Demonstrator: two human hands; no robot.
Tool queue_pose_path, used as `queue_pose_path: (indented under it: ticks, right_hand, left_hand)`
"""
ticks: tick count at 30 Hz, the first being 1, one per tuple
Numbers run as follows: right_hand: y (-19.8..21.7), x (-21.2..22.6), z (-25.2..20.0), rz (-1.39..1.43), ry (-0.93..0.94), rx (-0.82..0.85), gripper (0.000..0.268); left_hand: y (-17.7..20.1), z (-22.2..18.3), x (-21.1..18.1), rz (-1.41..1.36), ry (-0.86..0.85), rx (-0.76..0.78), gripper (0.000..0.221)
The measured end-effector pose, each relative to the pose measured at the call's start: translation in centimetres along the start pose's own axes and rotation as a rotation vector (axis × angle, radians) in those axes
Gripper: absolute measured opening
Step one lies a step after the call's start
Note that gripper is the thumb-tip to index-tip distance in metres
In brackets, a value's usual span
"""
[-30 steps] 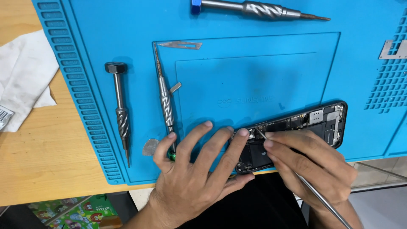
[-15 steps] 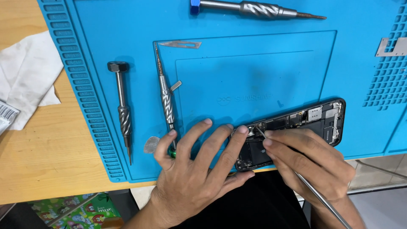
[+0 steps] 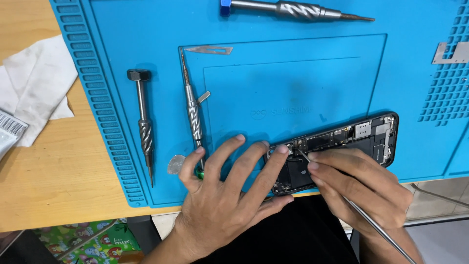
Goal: The person uses a screwdriver to remove screws from the internal frame of a disassembled smartphone. They then use tweezers to carefully lift and remove small components and connectors from the device's motherboard area.
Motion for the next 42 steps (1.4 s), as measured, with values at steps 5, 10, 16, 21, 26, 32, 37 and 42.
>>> queue_pose_path:
  ticks: [5,10,16,21,26,32,37,42]
  right_hand:
    - [-0.1,0.2,0.6,-0.034,0.009,-0.009,0.008]
    - [-0.1,0.4,0.8,-0.038,0.012,-0.01,0.008]
    - [-0.2,0.4,0.7,-0.043,0.014,-0.027,0.008]
    - [-0.2,0.6,1.0,-0.049,0.012,-0.023,0.007]
    - [-0.3,0.7,1.1,-0.053,0.046,-0.008,0.005]
    - [-0.2,0.5,0.6,-0.055,0.008,-0.021,0.008]
    - [-0.3,0.7,1.0,-0.046,0.038,-0.011,0.007]
    - [-0.1,0.4,0.3,-0.052,0.002,-0.008,0.009]
  left_hand:
    - [-0.1,0.1,0.0,0.0,-0.004,0.007,0.067]
    - [-0.1,0.1,0.0,0.002,-0.004,0.004,0.067]
    - [0.0,0.1,-0.1,0.014,-0.005,-0.001,0.067]
    - [0.0,0.1,-0.1,0.013,0.0,-0.007,0.068]
    - [0.2,0.1,-0.1,0.014,-0.01,0.009,0.07]
    - [0.2,0.1,-0.1,0.007,-0.009,0.001,0.068]
    - [0.2,0.0,-0.1,0.009,-0.009,0.001,0.069]
    - [0.2,0.1,-0.1,0.019,-0.011,0.006,0.069]
Point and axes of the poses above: each hand's wrist, its own z-axis towards the middle knuckle, its own y-axis out of the back of the hand, x = y × z, the point moved 4 cm from there along z, towards the middle knuckle, and after that the axes turned 2 degrees about x, right-handed, at the moved point
